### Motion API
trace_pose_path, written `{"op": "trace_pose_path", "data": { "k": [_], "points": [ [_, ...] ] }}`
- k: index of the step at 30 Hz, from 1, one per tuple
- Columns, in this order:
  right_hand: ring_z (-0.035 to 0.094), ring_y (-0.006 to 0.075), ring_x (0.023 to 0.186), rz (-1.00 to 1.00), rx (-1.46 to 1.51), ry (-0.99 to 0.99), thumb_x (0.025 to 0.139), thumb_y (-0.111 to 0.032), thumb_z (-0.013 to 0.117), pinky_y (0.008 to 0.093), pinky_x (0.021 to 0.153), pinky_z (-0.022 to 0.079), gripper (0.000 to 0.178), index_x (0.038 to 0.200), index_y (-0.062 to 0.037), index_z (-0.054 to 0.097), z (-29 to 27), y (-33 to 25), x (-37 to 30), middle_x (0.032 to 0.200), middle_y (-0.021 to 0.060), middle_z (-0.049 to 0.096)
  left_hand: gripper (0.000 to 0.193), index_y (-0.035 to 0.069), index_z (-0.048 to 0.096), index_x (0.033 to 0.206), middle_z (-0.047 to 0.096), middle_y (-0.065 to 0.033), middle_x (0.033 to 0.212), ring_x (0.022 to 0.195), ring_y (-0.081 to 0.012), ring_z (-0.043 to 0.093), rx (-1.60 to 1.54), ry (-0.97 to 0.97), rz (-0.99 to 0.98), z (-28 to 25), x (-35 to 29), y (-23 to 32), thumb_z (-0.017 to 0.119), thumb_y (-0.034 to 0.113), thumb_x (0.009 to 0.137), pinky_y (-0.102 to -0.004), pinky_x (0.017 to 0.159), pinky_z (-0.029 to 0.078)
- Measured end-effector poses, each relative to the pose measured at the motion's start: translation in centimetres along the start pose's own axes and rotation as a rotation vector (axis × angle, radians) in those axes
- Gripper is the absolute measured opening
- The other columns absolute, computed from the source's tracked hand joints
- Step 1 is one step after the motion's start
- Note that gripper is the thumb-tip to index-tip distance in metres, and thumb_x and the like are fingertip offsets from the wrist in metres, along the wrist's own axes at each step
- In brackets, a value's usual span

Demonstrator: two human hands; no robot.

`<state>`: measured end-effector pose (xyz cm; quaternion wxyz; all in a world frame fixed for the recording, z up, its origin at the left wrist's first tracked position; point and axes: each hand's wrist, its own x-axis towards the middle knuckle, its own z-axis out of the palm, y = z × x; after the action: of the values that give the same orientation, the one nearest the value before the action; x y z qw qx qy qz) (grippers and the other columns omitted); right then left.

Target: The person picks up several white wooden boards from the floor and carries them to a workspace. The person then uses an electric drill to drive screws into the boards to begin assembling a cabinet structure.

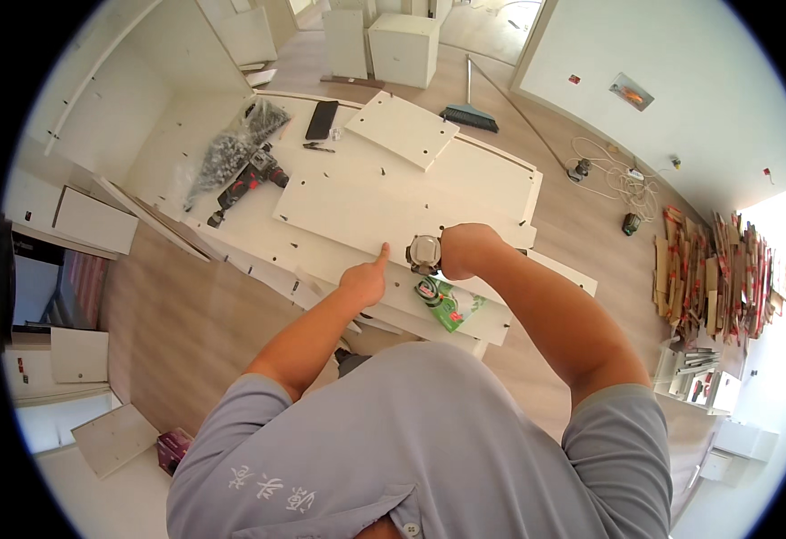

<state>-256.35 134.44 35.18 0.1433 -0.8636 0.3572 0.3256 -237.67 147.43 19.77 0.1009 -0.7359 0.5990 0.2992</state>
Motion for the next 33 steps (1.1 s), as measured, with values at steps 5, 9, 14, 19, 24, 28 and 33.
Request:
{"op": "trace_pose_path", "data": {
  "k": [5,9,14,19,24,28,33],
  "points": [
    [0.072,0.0346,0.088,-0.026,-0.024,0.003,0.076,-0.009,0.063,0.0428,0.075,0.059,0.022,0.092,-0.0036,0.077,-0.2,-0.3,-0.6,0.094,0.0179,0.075,0.084,0.013,0.007,0.167,0.073,-0.0205,0.107,0.093,-0.0341,0.072,0.024,-0.018,-0.011,-0.2,-0.1,0.4,0.048,0.011,0.093,-0.0465,0.081,0.058],
    [0.072,0.0342,0.087,-0.07,0.04,0.054,0.075,-0.009,0.064,0.0426,0.076,0.058,0.021,0.092,-0.0053,0.077,-0.5,0.5,-1.8,0.093,0.0181,0.075,0.085,0.012,0.007,0.166,0.073,-0.0189,0.11,0.096,-0.0332,0.072,0.028,-0.029,-0.023,-0.8,-0.3,0.7,0.048,0.01,0.092,-0.045,0.082,0.058],
    [0.071,0.0334,0.081,-0.064,0.57,0.22,0.071,-0.018,0.077,0.0413,0.076,0.057,0.026,0.092,-0.0029,0.075,0.7,5.2,-7.2,0.09,0.0175,0.074,0.083,0.011,0.02,0.165,0.072,-0.0136,0.097,0.086,-0.0274,0.07,-0.281,0.066,0.092,0.0,-0.3,-0.5,0.06,0.014,0.092,-0.04,0.08,0.055],
    [0.069,0.0177,0.079,-0.239,1.649,0.114,0.073,0.007,0.076,0.0355,0.073,0.059,0.046,0.117,0.0003,0.067,7.9,7.2,-12.0,0.095,0.0114,0.075,0.091,0.01,0.031,0.161,0.066,-0.0039,0.08,0.074,-0.0148,0.059,-0.889,0.104,0.369,-0.9,-4.3,2.4,0.078,0.013,0.083,-0.031,0.075,0.05],
    [0.07,0.0192,0.081,-0.207,1.725,0.127,0.073,0.005,0.078,0.0353,0.074,0.06,0.05,0.121,0.0003,0.065,11.2,7.1,-13.8,0.096,0.012,0.074,0.089,0.012,0.033,0.16,0.065,-0.0035,0.083,0.075,-0.0138,0.058,-0.829,0.007,0.49,-3.3,-6.2,5.8,0.077,0.013,0.083,-0.0303,0.075,0.05],
    [0.07,0.0199,0.083,-0.191,1.748,0.16,0.074,0.005,0.078,0.0362,0.074,0.06,0.047,0.119,0.0001,0.066,12.9,7.3,-14.0,0.097,0.0119,0.074,0.083,0.011,0.037,0.158,0.066,-0.0047,0.085,0.077,-0.0161,0.061,-0.627,-0.059,0.523,-5.1,-6.5,8.4,0.076,0.014,0.084,-0.0323,0.076,0.052],
    [0.071,0.0219,0.084,-0.128,1.814,0.108,0.076,0.007,0.077,0.0376,0.075,0.061,0.044,0.118,0.0007,0.066,14.7,7.9,-14.9,0.1,0.0133,0.075,0.075,0.01,0.041,0.155,0.069,-0.0078,0.097,0.078,-0.0181,0.063,-0.637,-0.025,0.621,-4.5,-5.9,9.8,0.074,0.012,0.087,-0.0316,0.076,0.053]
  ]
}}
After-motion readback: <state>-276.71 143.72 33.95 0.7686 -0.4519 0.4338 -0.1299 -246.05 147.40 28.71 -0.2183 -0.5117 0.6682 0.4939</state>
